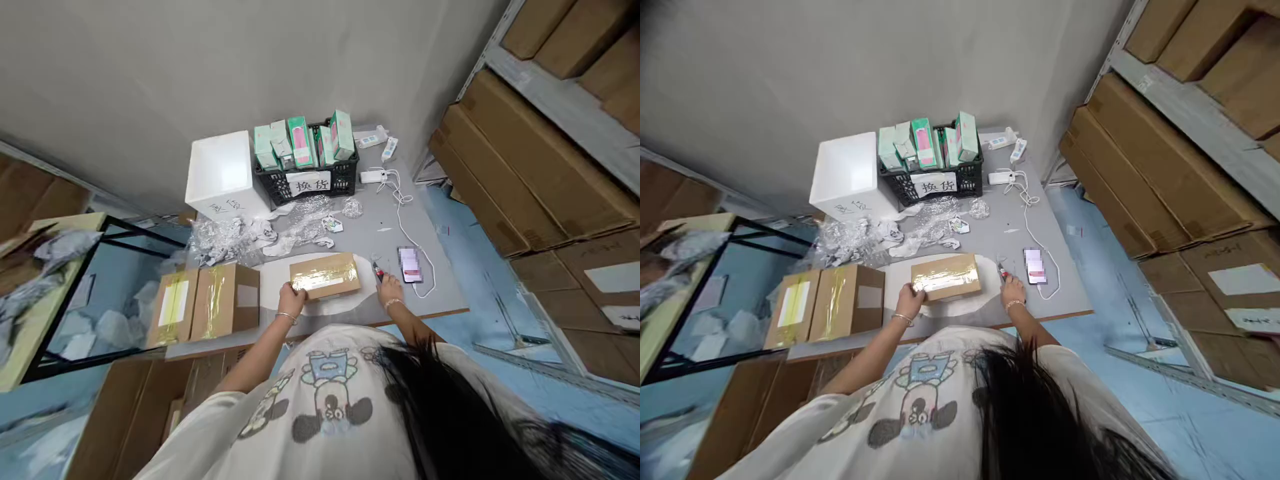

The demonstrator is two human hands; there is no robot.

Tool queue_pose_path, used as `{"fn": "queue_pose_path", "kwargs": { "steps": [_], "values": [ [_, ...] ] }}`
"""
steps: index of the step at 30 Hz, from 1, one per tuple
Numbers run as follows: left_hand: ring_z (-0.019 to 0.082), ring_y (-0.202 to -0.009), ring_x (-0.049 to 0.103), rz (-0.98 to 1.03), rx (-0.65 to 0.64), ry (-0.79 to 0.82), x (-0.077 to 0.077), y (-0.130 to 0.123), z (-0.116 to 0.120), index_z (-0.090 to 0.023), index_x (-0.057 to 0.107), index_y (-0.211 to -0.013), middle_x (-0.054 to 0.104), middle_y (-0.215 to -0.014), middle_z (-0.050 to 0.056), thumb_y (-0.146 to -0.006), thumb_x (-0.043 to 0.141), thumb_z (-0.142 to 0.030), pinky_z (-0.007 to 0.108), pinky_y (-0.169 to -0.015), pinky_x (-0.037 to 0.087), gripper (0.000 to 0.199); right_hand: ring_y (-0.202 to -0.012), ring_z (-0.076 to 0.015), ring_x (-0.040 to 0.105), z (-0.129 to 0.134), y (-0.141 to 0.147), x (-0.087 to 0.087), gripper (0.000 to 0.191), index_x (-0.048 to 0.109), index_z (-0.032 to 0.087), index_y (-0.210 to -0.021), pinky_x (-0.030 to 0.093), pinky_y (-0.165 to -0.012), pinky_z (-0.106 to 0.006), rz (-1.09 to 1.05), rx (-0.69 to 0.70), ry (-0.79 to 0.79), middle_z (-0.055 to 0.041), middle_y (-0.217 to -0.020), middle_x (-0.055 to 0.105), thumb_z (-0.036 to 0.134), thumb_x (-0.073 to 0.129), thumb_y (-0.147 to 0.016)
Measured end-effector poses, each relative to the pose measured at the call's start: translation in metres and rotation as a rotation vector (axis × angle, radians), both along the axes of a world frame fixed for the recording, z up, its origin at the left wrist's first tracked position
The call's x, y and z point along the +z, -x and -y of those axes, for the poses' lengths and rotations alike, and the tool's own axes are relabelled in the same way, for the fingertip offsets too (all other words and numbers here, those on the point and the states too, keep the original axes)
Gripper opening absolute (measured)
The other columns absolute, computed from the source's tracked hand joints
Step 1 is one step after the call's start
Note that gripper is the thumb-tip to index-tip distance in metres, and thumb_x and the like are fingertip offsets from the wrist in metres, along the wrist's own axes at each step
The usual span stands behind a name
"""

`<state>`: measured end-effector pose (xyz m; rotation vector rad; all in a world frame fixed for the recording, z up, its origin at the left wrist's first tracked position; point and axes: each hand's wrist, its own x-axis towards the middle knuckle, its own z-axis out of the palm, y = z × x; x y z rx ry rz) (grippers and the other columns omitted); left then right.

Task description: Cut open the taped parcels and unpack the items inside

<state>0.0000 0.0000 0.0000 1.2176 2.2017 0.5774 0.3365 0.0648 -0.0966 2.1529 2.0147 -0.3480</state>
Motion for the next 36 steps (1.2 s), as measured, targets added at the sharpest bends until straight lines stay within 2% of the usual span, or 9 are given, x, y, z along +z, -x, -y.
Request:
{"fn": "queue_pose_path", "kwargs": {
  "steps": [3, 5, 8, 11, 15, 20, 24, 27, 36],
  "values": [
    [0.028, -0.096, 0.063, 0.009, 0.043, 0.034, -0.002, -0.008, 0.008, -0.01, 0.057, -0.106, 0.064, -0.097, 0.014, -0.077, 0.059, -0.028, 0.041, -0.085, 0.051, 0.034, -0.112, -0.0279, 0.053, -0.001, -0.006, -0.002, 0.043, 0.046, 0.01, -0.133, 0.045, -0.088, -0.035, -0.009, 0.056, 0.027, -0.0212, -0.121, 0.055, 0.027, 0.051, -0.095],
    [0.031, -0.11, 0.06, -0.017, 0.079, 0.05, -0.002, -0.012, 0.011, -0.007, 0.054, -0.117, 0.063, -0.109, 0.018, -0.077, 0.06, -0.029, 0.044, -0.095, 0.047, 0.046, -0.113, -0.0281, 0.053, -0.002, -0.008, -0.002, 0.039, 0.047, 0.01, -0.132, 0.045, -0.088, -0.036, -0.01, 0.073, 0.035, -0.0223, -0.121, 0.055, 0.023, 0.047, -0.096],
    [0.037, -0.136, 0.039, -0.139, 0.1, 0.01, 0.006, -0.019, 0.009, -0.001, 0.038, -0.138, 0.044, -0.139, 0.029, -0.076, 0.063, -0.029, 0.05, -0.11, 0.034, 0.073, -0.113, -0.028, 0.054, -0.004, -0.008, -0.001, 0.036, 0.049, 0.009, -0.13, 0.046, -0.087, -0.036, -0.006, 0.056, 0.044, -0.0233, -0.119, 0.055, 0.015, 0.039, -0.096],
    [0.039, -0.146, 0.021, -0.296, -0.073, -0.1, 0.019, -0.036, 0.002, -0.002, 0.026, -0.147, 0.02, -0.155, 0.03, -0.077, 0.062, -0.027, 0.053, -0.115, 0.025, 0.083, -0.111, -0.0268, 0.056, -0.007, -0.008, 0.002, 0.036, 0.052, 0.008, -0.126, 0.047, -0.085, -0.035, -0.007, 0.035, 0.074, -0.0233, -0.117, 0.056, 0.009, 0.032, -0.096],
    [0.04, -0.147, 0.016, -0.368, -0.418, -0.111, 0.029, -0.071, -0.014, -0.009, 0.025, -0.151, 0.017, -0.159, 0.024, -0.08, 0.064, -0.039, 0.058, -0.115, 0.02, 0.086, -0.112, -0.0264, 0.055, -0.01, -0.011, 0.007, 0.034, 0.052, 0.008, -0.125, 0.046, -0.086, -0.035, -0.041, 0.049, 0.129, -0.0225, -0.119, 0.055, 0.01, 0.033, -0.096],
    [0.043, -0.148, 0.001, -0.402, -0.658, 0.023, 0.024, -0.103, -0.048, -0.013, 0.014, -0.155, 0.007, -0.162, 0.021, -0.071, 0.068, -0.061, 0.064, -0.115, 0.008, 0.111, -0.12, -0.0288, 0.048, -0.003, -0.027, 0.013, 0.037, 0.051, 0.012, -0.128, 0.039, -0.097, -0.039, -0.143, 0.122, 0.097, -0.0198, -0.126, 0.053, 0.03, 0.048, -0.095],
    [0.045, -0.148, -0.001, -0.393, -0.77, 0.124, 0.025, -0.108, -0.074, -0.01, 0.003, -0.156, 0.003, -0.162, 0.023, -0.059, 0.072, -0.07, 0.066, -0.114, 0.003, 0.134, -0.136, -0.0308, 0.033, -0.006, -0.048, 0.014, 0.05, 0.041, 0.01, -0.14, 0.028, -0.109, -0.043, -0.161, -0.001, -0.049, -0.0212, -0.142, 0.044, 0.031, 0.043, -0.095],
    [0.046, -0.147, 0.002, -0.388, -0.823, 0.165, 0.028, -0.108, -0.082, -0.011, -0.002, -0.156, 0.005, -0.161, 0.024, -0.052, 0.077, -0.068, 0.067, -0.113, 0.004, 0.143, -0.145, -0.0297, 0.02, -0.016, -0.062, 0.012, 0.058, 0.033, 0.008, -0.146, 0.018, -0.114, -0.044, -0.181, -0.047, -0.06, -0.021, -0.152, 0.034, 0.026, 0.044, -0.092],
    [0.047, -0.145, 0.009, -0.443, -0.871, 0.124, 0.03, -0.107, -0.085, -0.012, 0.003, -0.156, 0.008, -0.16, 0.027, -0.045, 0.081, -0.065, 0.062, -0.113, 0.009, 0.145, -0.146, -0.0287, 0.019, -0.038, -0.072, 0.002, 0.057, 0.036, 0.007, -0.144, 0.013, -0.116, -0.048, -0.193, -0.027, -0.02, -0.0201, -0.15, 0.039, 0.024, 0.044, -0.09]
  ]
}}
